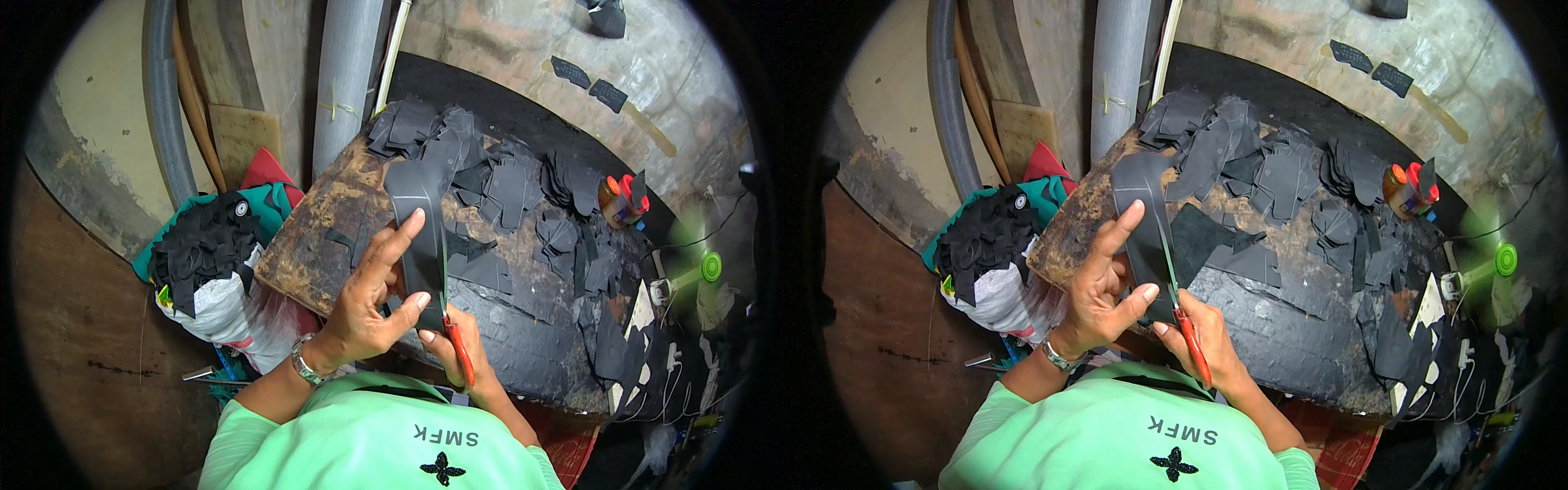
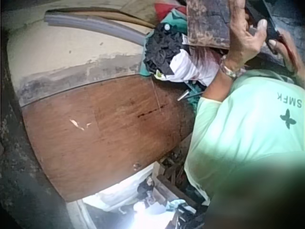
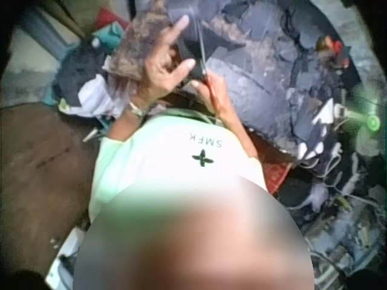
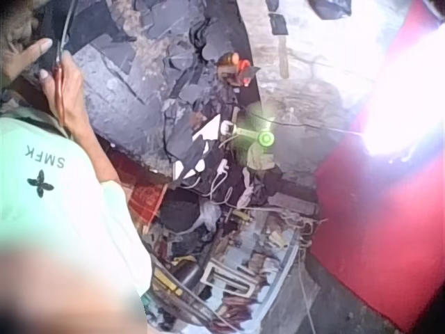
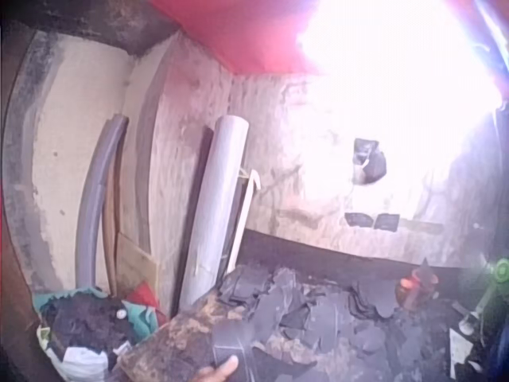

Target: The person uses red-handled scissors to cut black rubber pieces along marked outlines on a workbench. The person repeatedly picks up pieces, cuts them, and places the finished parts on the table.

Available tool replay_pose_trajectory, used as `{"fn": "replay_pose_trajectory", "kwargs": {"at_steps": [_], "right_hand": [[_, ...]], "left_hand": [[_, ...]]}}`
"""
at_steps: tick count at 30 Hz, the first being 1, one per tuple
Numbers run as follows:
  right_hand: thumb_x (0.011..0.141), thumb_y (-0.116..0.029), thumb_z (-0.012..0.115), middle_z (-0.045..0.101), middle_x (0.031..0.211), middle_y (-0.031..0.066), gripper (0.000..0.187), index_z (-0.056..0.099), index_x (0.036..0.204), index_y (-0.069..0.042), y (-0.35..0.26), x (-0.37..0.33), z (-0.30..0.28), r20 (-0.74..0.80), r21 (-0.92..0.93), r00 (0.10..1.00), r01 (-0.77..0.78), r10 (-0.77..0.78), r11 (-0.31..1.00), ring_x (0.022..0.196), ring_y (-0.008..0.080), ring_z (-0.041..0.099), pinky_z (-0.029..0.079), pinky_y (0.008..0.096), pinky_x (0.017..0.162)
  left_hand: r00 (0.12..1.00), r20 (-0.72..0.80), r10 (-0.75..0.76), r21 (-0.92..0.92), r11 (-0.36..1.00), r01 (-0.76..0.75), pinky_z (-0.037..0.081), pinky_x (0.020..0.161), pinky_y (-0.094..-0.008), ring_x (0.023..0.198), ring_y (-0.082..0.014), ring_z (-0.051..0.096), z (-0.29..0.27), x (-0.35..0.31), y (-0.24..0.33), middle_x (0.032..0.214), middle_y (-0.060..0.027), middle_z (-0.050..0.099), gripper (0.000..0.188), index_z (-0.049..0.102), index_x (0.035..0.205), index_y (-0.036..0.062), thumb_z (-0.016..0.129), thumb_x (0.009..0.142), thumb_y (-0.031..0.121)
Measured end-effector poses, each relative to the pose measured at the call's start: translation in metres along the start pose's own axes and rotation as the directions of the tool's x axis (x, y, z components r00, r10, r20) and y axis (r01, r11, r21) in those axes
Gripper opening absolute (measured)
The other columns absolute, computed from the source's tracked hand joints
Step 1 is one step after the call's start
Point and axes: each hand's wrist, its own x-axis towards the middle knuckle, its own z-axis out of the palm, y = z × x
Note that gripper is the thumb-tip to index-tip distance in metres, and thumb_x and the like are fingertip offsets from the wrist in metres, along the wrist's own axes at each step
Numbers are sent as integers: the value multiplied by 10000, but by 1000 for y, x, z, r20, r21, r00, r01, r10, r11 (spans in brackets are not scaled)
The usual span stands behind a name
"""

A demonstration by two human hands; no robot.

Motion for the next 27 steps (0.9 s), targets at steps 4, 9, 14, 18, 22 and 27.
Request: {"fn": "replay_pose_trajectory", "kwargs": {"at_steps": [4, 9, 14, 18, 22, 27], "right_hand": [[831, -121, 621, 477, 598, 44, 206, 596, 984, 14, 0, -1, 1, -2, 44, 999, -36, 36, 998, 562, 108, 427, 381, 291, 527], [833, -115, 621, 483, 589, 27, 186, 613, 960, 21, 4, -10, 3, 0, 50, 992, -125, 125, 991, 544, 84, 412, 367, 270, 501], [784, -68, 589, 479, 595, 35, 203, 613, 964, 22, 4, -6, 3, -35, 97, 994, -99, 102, 990, 547, 85, 409, 359, 268, 497], [747, -42, 565, 450, 588, 45, 184, 584, 918, 23, 3, -2, 1, -49, 66, 998, -22, 26, 998, 545, 89, 395, 353, 272, 492], [753, -37, 562, 424, 582, 46, 108, 537, 843, 16, 5, -1, 1, -64, 18, 998, -20, 21, 1000, 543, 91, 384, 348, 276, 489], [755, -39, 564, 418, 567, 37, 73, 510, 786, -1, 7, -4, 3, -91, 65, 996, 21, -15, 998, 530, 83, 376, 338, 269, 479]], "left_hand": [[999, 19, -50, 33, 998, 49, 463, 678, -194, 801, -56, 523, 0, -2, 2, 1312, -79, 379, 791, 245, 1490, 45, 606, 797, -78], [996, 35, -81, 58, 995, 79, 473, 747, -204, 930, -83, 536, -3, -2, 3, 1382, -95, 330, 787, 229, 1489, 27, 592, 801, -91], [999, 40, -15, -24, 1000, 16, 479, 736, -198, 885, -56, 554, 2, -2, 0, 1360, -89, 359, 816, 201, 1503, 42, 602, 805, -91], [997, 70, -31, -42, 999, 34, 475, 724, -194, 842, -42, 549, 5, -8, 0, 1389, -89, 353, 828, 185, 1508, 45, 608, 809, -88], [994, 104, -17, 12, 1000, 16, 452, 648, -180, 726, -22, 492, 1, -12, -5, 1411, -87, 369, 812, 215, 1500, 35, 624, 807, -75], [995, 95, -26, 50, 999, 22, 442, 648, -179, 724, -28, 483, 2, -13, -7, 1422, -90, 383, 783, 248, 1486, 15, 633, 809, -61]]}}
